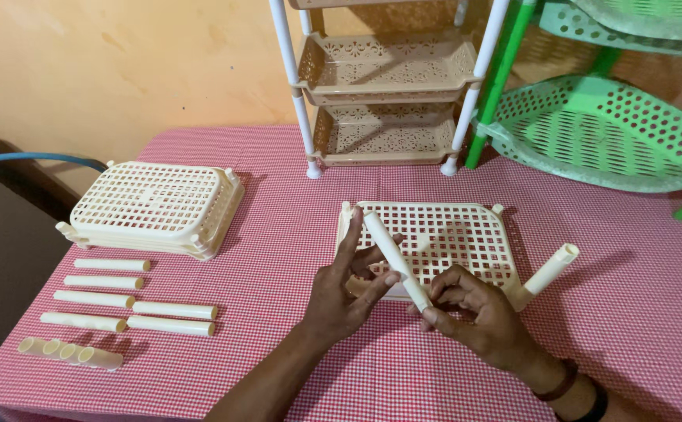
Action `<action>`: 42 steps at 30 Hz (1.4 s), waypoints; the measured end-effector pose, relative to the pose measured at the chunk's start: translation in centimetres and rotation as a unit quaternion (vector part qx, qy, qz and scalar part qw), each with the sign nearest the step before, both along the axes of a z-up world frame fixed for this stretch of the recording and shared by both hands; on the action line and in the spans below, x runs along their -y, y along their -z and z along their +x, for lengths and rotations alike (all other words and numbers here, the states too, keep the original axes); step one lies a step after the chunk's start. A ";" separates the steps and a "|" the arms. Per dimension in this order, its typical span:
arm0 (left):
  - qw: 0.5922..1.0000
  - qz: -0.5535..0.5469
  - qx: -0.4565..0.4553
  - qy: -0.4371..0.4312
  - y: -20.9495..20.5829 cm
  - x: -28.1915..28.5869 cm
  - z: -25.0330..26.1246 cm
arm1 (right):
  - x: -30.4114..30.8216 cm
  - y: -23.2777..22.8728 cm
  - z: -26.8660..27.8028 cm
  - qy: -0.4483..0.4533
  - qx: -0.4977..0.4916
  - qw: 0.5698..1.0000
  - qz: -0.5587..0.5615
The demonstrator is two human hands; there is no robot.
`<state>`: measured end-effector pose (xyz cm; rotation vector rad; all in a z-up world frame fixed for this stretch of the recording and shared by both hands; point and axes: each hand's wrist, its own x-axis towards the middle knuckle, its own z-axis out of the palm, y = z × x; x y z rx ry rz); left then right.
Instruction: The person assembles a plastic storage rack by inserting white cylindrical poles into the corner sockets of a perforated tray. They repeatedly pick up poles, align them with the tray, and push them into place, occasionally adjusting the tray on the table.
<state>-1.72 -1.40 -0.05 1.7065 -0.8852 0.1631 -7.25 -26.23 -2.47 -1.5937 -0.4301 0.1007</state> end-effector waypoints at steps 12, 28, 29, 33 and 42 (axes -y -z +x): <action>0.995 0.035 0.056 0.074 0.5 1.2 -0.8 | -0.7 0.3 -0.7 0.067 0.084 0.985 -0.133; 0.984 0.062 0.169 0.002 0.4 0.8 -0.2 | -0.6 -1.4 -1.1 0.211 0.294 0.931 0.047; 0.984 0.056 0.171 0.001 0.4 0.7 -0.2 | -0.6 -1.6 -1.1 0.209 0.293 0.932 0.045; 0.985 0.039 0.167 -0.009 0.1 0.4 0.0 | -0.2 -2.4 -1.8 0.207 0.307 0.928 -0.028; 0.962 0.163 0.200 -0.094 -2.7 -0.5 -0.7 | 0.7 -5.1 -3.3 0.227 0.408 0.831 -0.303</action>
